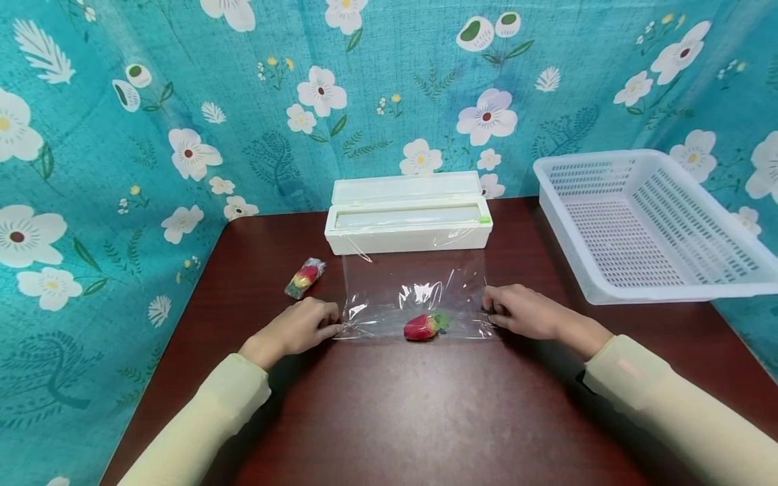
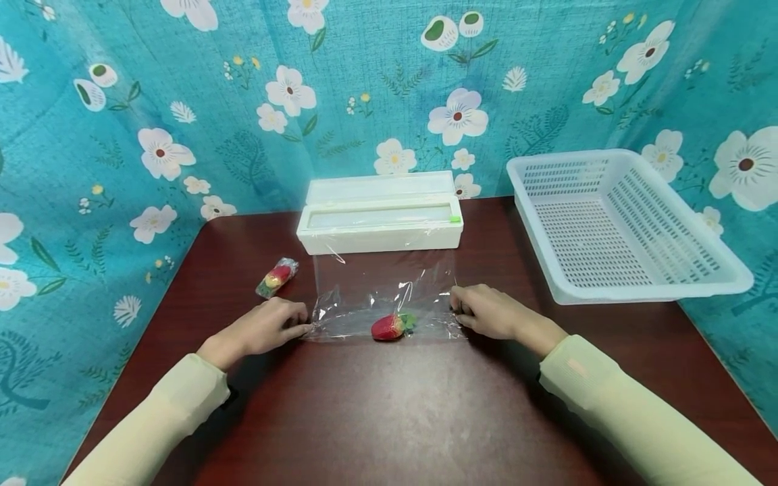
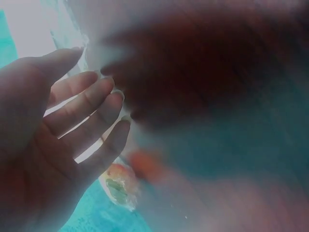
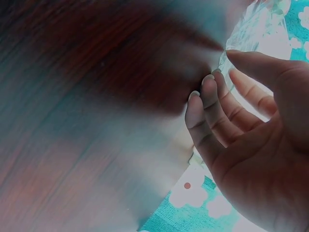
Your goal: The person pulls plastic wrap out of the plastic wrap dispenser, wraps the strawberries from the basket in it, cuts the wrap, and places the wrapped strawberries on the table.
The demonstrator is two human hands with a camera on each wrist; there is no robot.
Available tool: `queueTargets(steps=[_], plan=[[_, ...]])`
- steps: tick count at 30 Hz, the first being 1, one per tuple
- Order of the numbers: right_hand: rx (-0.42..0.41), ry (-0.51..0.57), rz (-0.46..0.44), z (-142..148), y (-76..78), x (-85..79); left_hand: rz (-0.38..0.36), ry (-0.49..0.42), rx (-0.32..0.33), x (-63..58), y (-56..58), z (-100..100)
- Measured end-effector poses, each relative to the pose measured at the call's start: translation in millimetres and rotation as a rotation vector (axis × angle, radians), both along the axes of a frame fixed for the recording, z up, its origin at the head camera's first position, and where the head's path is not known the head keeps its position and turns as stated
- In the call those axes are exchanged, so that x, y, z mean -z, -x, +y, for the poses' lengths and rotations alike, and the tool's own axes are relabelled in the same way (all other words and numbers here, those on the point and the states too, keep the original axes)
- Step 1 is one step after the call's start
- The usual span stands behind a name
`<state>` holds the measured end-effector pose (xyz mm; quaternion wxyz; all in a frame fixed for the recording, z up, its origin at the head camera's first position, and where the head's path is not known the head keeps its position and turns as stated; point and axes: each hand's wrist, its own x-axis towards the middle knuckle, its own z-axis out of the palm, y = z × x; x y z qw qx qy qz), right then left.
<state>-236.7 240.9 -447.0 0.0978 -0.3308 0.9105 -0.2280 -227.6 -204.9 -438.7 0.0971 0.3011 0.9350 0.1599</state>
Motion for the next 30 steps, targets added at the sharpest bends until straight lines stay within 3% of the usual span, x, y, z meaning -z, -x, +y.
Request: queueTargets(steps=[7, 16, 19, 24, 30], plan=[[-0.012, 0.033, -0.02, 2, 2.3, -0.1, -0.094, 0.02, -0.083, 0.1, 3.1, -10], [-0.016, 0.026, -0.016, 2, 2.8, -0.5, -0.101, -0.016, -0.074, 2.5, 6.2, -14], [-0.026, 0.018, 0.02, 2, 0.9, 0.7, -0.071, -0.038, -0.045, 5.6, 6.1, -10], [-0.064, 0.001, 0.105, 0, -3.2, 2.2, 0.001, -0.09, 0.063, 7.7, 5.1, -2], [-0.084, -0.021, 0.11, -1, -6.0, 2.1, 0.022, -0.071, 0.17, 7.2, 5.5, 6]])
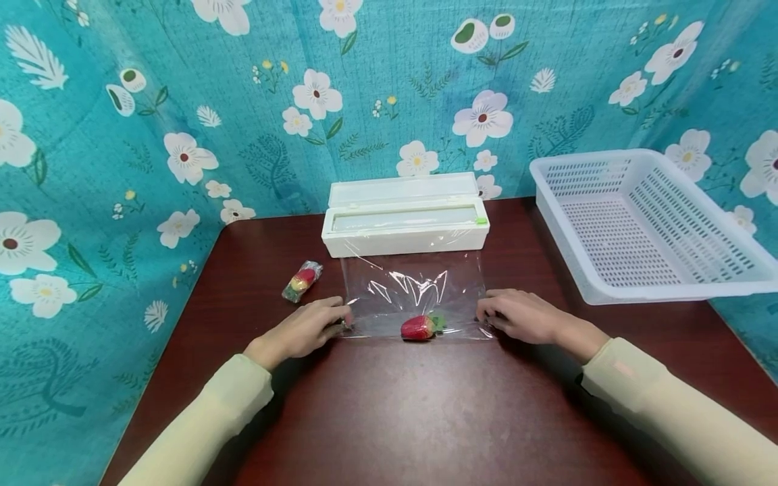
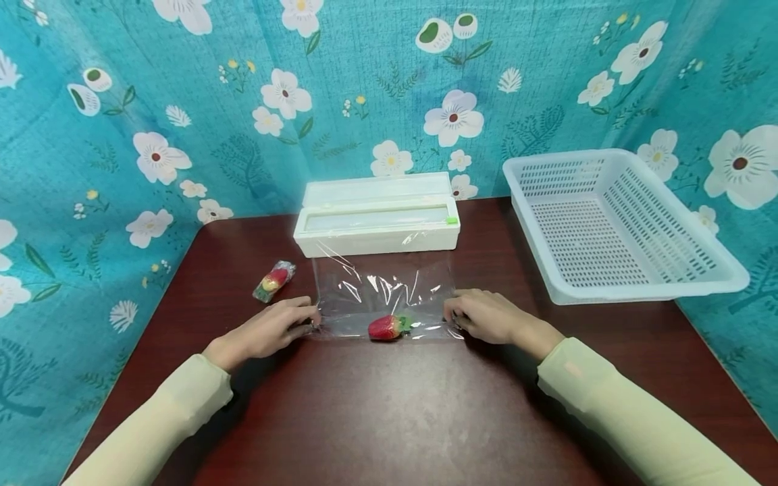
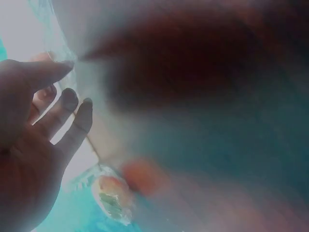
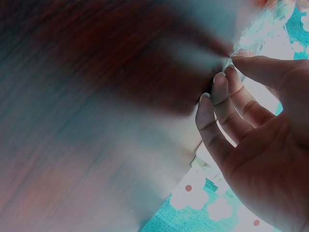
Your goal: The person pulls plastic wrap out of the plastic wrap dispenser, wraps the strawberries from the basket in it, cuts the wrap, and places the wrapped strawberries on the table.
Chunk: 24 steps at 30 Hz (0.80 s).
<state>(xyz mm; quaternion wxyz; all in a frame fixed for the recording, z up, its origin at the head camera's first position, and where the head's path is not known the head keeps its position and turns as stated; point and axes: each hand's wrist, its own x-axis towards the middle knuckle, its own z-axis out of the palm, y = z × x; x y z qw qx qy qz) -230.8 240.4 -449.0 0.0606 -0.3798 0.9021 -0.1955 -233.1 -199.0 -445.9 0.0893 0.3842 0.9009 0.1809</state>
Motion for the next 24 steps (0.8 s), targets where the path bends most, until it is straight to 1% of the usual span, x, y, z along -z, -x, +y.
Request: queueTargets(steps=[2, 6, 12, 19, 24], plan=[[-0.005, 0.0, -0.003, 0, -0.4, -0.1, -0.009, 0.009, 0.011, -0.6, 0.3, 1], [-0.001, 0.001, -0.02, 0, -0.1, -0.7, -0.024, -0.004, 0.015, -2.2, 1.5, -1], [0.001, 0.001, -0.036, 1, 1.3, -1.2, -0.053, -0.008, 0.005, -5.8, 2.9, -4], [-0.014, 0.02, -0.026, 0, 2.8, -0.9, -0.087, 0.037, -0.066, -10.5, 1.3, -7], [-0.006, 0.022, -0.04, 1, 3.8, -0.4, -0.099, 0.08, -0.097, -11.0, -1.2, -4]])
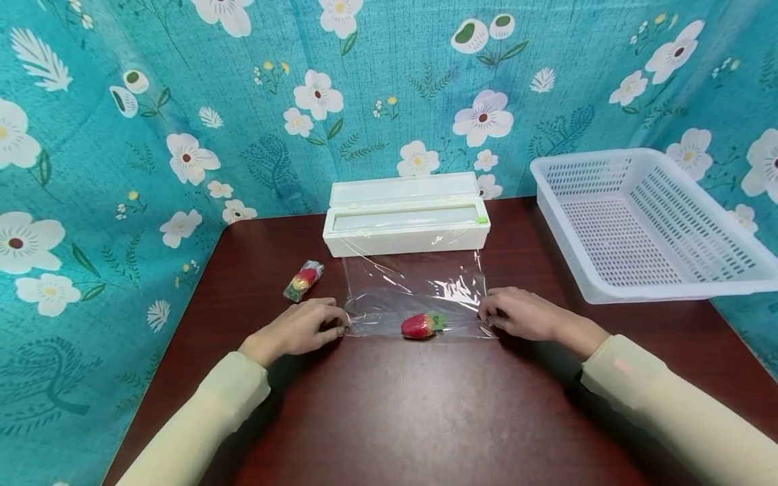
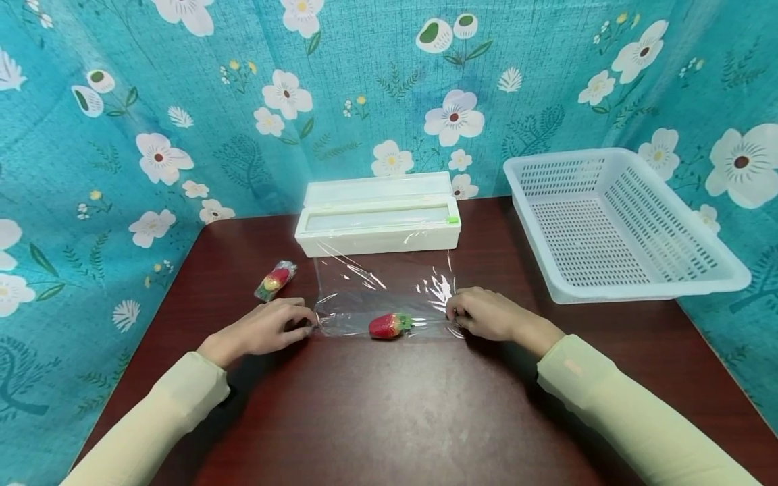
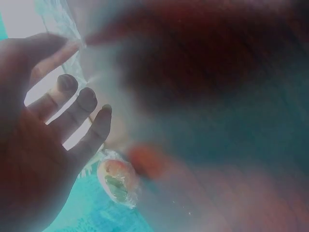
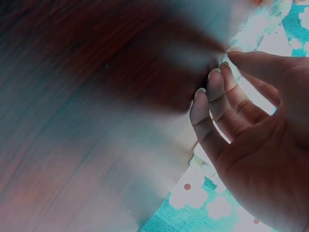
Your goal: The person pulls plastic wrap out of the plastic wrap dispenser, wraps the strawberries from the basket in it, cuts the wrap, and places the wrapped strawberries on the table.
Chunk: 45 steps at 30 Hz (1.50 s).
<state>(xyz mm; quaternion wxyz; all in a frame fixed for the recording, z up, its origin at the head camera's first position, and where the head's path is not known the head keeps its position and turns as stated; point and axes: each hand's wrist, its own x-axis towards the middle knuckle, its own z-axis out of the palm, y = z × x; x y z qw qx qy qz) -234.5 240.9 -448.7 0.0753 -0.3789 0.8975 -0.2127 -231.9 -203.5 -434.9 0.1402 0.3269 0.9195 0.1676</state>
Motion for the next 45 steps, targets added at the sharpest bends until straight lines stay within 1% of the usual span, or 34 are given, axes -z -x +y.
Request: queueTargets(steps=[6, 9, 11, 14, 17, 19, 21, 24, 26, 28, 31, 34, 39, 41, 45], plan=[[-0.012, 0.028, -0.071, 3, 2.4, -1.0, 0.023, 0.051, -0.01, 0.5, -1.9, 4], [-0.023, 0.028, -0.101, 6, 1.4, -4.8, 0.054, 0.079, 0.004, -2.4, -3.4, 7], [-0.021, 0.022, -0.103, 6, 0.3, -9.0, 0.081, 0.087, 0.02, -5.9, -4.7, 11], [0.006, 0.011, -0.066, 3, -1.7, -16.4, 0.101, 0.064, 0.039, -14.0, -6.9, 20], [0.022, 0.02, 0.003, -6, -4.8, -22.7, 0.089, 0.036, 0.067, -21.4, -9.2, 34], [0.002, 0.042, 0.039, -15, -8.0, -24.8, 0.078, 0.03, 0.097, -24.3, -11.3, 45], [-0.03, 0.072, 0.043, -26, -12.1, -25.3, 0.064, 0.033, 0.125, -25.4, -13.4, 56], [-0.063, 0.099, -0.004, -39, -16.4, -21.1, 0.033, 0.04, 0.157, -23.6, -14.0, 71], [-0.061, 0.098, -0.043, -44, -17.6, -16.4, 0.007, 0.055, 0.169, -20.5, -13.0, 80], [-0.055, 0.087, -0.075, -46, -17.4, -10.0, -0.019, 0.076, 0.174, -16.6, -11.4, 88], [-0.049, 0.049, -0.111, -48, -17.7, -2.3, -0.033, 0.11, 0.177, -9.8, -9.8, 93], [-0.053, 0.021, -0.135, -49, -18.1, 1.9, -0.02, 0.121, 0.181, -4.2, -8.3, 95], [-0.053, 0.028, -0.143, -50, -16.4, 1.4, 0.015, 0.11, 0.184, -2.0, -6.7, 93], [-0.05, 0.033, -0.145, -50, -16.1, 1.0, 0.008, 0.111, 0.17, -2.0, -6.5, 91], [-0.04, 0.043, -0.159, -45, -17.1, 0.7, -0.03, 0.107, 0.128, -1.7, -7.1, 82]])
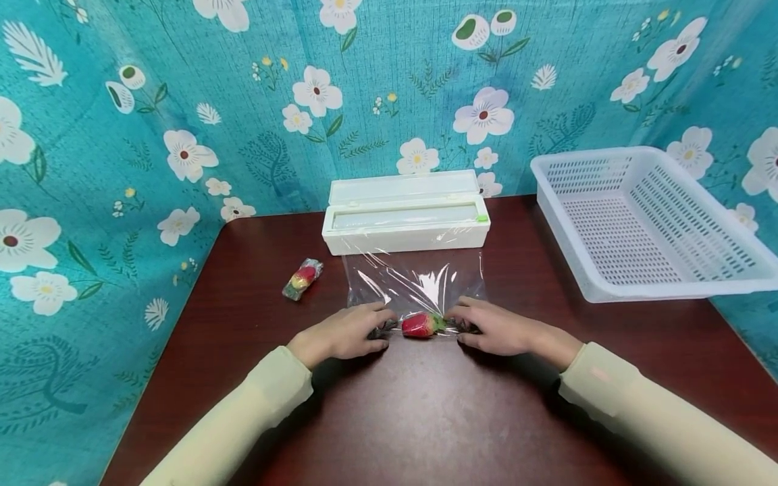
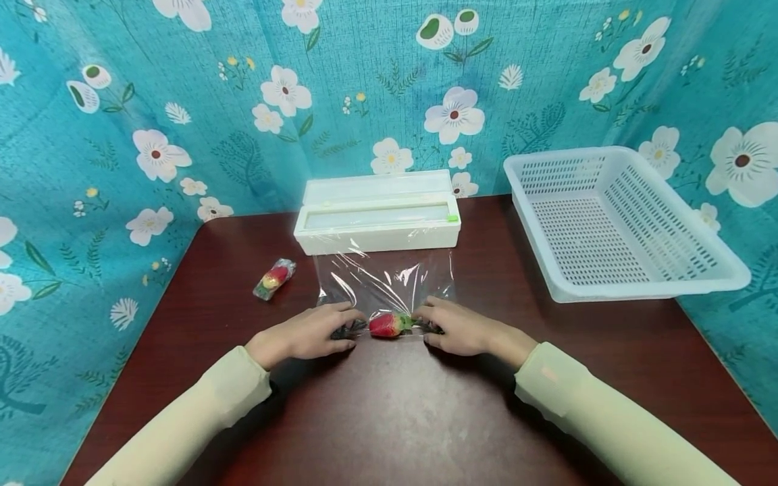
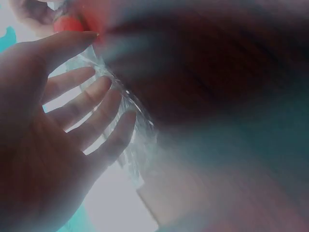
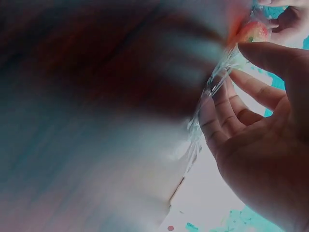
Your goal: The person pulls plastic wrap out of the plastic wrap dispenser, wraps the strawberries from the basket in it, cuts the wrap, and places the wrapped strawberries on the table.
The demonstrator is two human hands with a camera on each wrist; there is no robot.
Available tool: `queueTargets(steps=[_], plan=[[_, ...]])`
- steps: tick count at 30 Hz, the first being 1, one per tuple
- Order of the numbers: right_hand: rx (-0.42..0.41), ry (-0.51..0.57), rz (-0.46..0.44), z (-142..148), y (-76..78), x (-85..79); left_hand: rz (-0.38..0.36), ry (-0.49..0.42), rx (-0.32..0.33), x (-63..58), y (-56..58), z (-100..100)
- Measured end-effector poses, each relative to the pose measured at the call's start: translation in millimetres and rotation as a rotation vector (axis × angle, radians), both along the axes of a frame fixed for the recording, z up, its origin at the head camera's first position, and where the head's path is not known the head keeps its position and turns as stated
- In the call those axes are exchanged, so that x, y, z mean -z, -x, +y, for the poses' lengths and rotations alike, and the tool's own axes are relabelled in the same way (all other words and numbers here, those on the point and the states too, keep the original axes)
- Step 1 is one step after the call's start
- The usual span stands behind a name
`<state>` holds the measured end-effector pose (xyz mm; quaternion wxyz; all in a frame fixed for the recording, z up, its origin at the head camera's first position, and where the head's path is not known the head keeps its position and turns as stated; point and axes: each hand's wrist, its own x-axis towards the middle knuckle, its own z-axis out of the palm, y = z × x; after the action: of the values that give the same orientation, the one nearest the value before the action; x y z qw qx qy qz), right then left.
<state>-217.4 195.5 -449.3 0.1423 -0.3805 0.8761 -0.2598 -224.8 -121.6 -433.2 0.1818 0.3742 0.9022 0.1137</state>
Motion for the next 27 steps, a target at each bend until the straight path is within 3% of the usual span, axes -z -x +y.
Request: queueTargets(steps=[16, 19, 23, 27], plan=[[0.055, 0.008, -0.039, 28, -1.7, -4.1, -0.057, -0.091, -0.107, -1.0, -8.0, -49], [0.049, -0.004, -0.019, 31, -1.7, -7.8, -0.04, -0.078, -0.117, -5.4, -10.2, -51], [0.045, -0.004, 0.049, 27, -3.3, -12.5, 0.046, -0.047, -0.108, -12.1, -14.0, -46], [-0.012, 0.056, 0.068, 17, -5.6, -13.3, 0.068, -0.061, -0.045, -14.4, -18.7, -33]])
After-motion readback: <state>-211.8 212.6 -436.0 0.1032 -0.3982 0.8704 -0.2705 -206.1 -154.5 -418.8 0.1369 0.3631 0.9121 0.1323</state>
